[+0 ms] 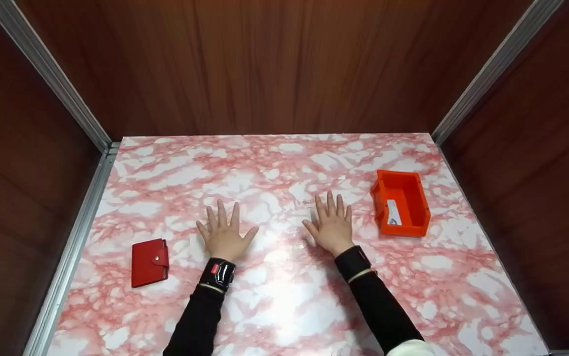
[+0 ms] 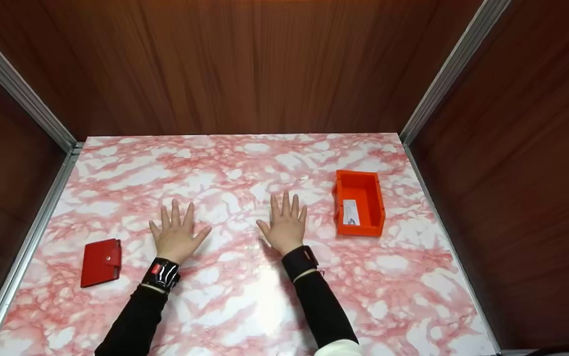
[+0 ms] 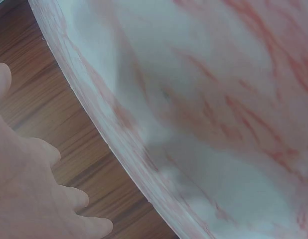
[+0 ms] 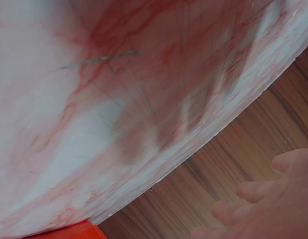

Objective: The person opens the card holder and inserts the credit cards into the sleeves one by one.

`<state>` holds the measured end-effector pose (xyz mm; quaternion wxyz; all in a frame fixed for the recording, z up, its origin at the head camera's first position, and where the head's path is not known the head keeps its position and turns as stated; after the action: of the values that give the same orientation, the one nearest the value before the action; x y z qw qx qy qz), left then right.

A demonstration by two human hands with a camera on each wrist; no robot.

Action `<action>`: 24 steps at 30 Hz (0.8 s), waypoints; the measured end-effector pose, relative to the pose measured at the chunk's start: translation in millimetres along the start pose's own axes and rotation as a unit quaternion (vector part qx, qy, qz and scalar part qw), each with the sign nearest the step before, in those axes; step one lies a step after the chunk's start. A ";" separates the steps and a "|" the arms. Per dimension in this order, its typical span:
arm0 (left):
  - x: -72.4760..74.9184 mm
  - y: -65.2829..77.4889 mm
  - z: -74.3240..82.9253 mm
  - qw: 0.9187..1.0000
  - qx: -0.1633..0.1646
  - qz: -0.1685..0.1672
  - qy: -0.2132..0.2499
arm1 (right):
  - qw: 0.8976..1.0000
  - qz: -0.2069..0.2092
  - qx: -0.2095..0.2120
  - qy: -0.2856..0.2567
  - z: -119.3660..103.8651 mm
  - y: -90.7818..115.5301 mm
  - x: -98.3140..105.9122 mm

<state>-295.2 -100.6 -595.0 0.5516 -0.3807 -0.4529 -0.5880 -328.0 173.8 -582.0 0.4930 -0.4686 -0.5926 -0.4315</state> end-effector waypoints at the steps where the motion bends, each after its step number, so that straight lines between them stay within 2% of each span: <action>1: -0.1 -0.4 -0.3 1.000 -0.001 0.001 0.000 | 1.000 0.001 -0.001 0.000 -0.5 0.1 0.2; 5: 4.4 1.4 -3.2 1.000 -0.006 0.013 0.014 | 1.000 0.007 0.001 -0.015 -7.4 2.0 2.5; 7: 12.0 4.9 -5.3 0.999 -0.012 0.027 0.030 | 1.000 0.020 0.009 -0.022 -15.8 3.8 5.8; 13: 40.1 22.2 -22.5 0.995 -0.033 0.064 0.064 | 0.992 0.077 0.066 -0.076 -59.8 12.1 20.0; 18: 62.9 38.8 -51.6 0.988 -0.040 0.110 0.099 | 0.980 0.103 0.113 -0.128 -102.0 19.9 26.4; 24: 84.1 59.2 -104.1 0.978 -0.012 0.172 0.121 | 0.973 0.076 0.149 -0.157 -154.6 26.3 18.3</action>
<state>-239.6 -224.2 -539.9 0.6904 -0.3854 -0.3031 -0.5319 -275.7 30.6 -540.8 0.4892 -0.4952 -0.6833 -0.2203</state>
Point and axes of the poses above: each hand's wrist, its own y-axis away from the middle knuckle, its own x-axis out of the back of the hand, z = x × y, the point moved 10 cm from there along -y, towards the middle knuckle, and after that the axes turned 6 degrees about -z, right-handed, at the moved point
